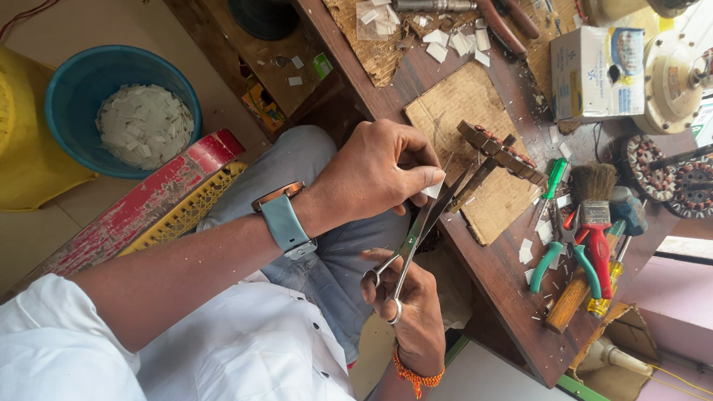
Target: The person cuts small white rectangular pieces with scissors and inserts them into slots on a circular stator component. They use a screwdriver to press the pieces into place and repeat the process for multiple slots.
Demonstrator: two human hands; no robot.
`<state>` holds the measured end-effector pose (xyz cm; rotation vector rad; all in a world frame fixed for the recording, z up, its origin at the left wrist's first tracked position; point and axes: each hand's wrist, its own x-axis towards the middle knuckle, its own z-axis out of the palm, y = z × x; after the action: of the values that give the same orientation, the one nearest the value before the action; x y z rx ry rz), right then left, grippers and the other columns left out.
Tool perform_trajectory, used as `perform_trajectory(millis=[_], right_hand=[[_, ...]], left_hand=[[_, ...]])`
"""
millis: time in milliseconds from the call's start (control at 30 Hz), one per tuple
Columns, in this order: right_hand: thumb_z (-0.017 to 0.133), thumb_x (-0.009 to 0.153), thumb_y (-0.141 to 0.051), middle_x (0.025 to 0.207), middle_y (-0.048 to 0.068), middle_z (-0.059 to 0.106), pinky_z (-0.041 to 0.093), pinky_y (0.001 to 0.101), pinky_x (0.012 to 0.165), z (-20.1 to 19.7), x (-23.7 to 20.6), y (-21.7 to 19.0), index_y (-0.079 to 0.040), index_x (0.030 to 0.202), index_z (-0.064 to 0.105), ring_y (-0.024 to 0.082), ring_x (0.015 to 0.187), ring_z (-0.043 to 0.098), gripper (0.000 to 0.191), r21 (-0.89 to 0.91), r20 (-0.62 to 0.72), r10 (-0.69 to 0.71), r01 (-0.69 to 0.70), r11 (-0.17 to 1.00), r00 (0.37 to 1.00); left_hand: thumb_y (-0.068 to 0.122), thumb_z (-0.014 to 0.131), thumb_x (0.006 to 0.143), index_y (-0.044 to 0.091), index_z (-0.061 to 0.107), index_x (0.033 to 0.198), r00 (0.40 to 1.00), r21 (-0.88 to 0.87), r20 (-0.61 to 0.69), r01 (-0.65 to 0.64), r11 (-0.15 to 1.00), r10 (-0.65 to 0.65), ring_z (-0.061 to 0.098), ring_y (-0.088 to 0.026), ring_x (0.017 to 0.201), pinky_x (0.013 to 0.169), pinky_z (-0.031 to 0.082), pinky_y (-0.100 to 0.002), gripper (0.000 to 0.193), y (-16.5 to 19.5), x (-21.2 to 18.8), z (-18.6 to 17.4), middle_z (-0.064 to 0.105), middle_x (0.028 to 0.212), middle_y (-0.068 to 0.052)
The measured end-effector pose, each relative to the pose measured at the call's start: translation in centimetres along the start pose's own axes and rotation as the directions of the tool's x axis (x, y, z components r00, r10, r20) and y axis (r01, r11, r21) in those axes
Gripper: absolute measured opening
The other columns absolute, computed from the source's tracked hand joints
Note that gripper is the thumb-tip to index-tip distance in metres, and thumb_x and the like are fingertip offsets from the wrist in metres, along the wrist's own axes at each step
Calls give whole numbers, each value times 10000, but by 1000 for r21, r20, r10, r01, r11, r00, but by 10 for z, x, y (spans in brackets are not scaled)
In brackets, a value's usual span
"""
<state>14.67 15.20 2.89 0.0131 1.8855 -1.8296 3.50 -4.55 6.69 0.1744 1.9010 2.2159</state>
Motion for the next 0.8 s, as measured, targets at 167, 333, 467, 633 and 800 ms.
perform_trajectory(millis=[167, 333, 467, 633, 800], right_hand=[[875, 538, -712, 653, 20, 587, 325, 214, 476, -2, -2, 0, 80, 1142, 706, 70, 561, 508, 1010, 23, -50, -2, 3, 1000, 999], [891, 540, -700, 628, 9, 585, 364, 237, 488, 0, -2, 5, 72, 1030, 727, 87, 586, 559, 929, 1, -93, -16, 16, 1000, 996], [906, 551, -678, 624, -7, 566, 348, 224, 488, -4, -3, 11, 63, 968, 722, 74, 584, 530, 871, 17, -102, -25, 27, 1000, 994], [917, 614, -605, 614, -1, 565, 365, 227, 461, -10, -7, 25, 76, 899, 716, 79, 529, 522, 765, 44, -92, -43, 47, 998, 995], [901, 705, -538, 633, 53, 647, 418, 236, 474, -9, -7, 37, 82, 1010, 685, 114, 568, 602, 724, 204, -173, -177, 211, 956, 969]], left_hand=[[140, 701, 907, 19, 751, 928, 999, 20, 16, 29, 999, -30, 790, -96, 713, 476, 631, -222, 133, 0, 1, 2, 794, 803, -58], [142, 703, 905, 14, 745, 926, 998, 12, 26, 49, 999, -49, 789, -100, 700, 473, 633, -220, 136, -1, 1, 1, 790, 793, -65], [141, 712, 902, 7, 748, 911, 996, -9, 44, 72, 997, -71, 787, -111, 684, 466, 625, -225, 139, 1, 5, 0, 787, 787, -67], [134, 705, 913, 3, 741, 929, 992, -73, 74, 106, 992, -100, 788, -120, 691, 475, 624, -222, 136, -2, 7, -1, 789, 810, -79], [148, 605, 976, 31, 631, 1058, 983, -316, -13, 171, 933, -184, 808, -143, 800, 493, 632, -242, 145, -11, 9, -1, 792, 968, -119]])
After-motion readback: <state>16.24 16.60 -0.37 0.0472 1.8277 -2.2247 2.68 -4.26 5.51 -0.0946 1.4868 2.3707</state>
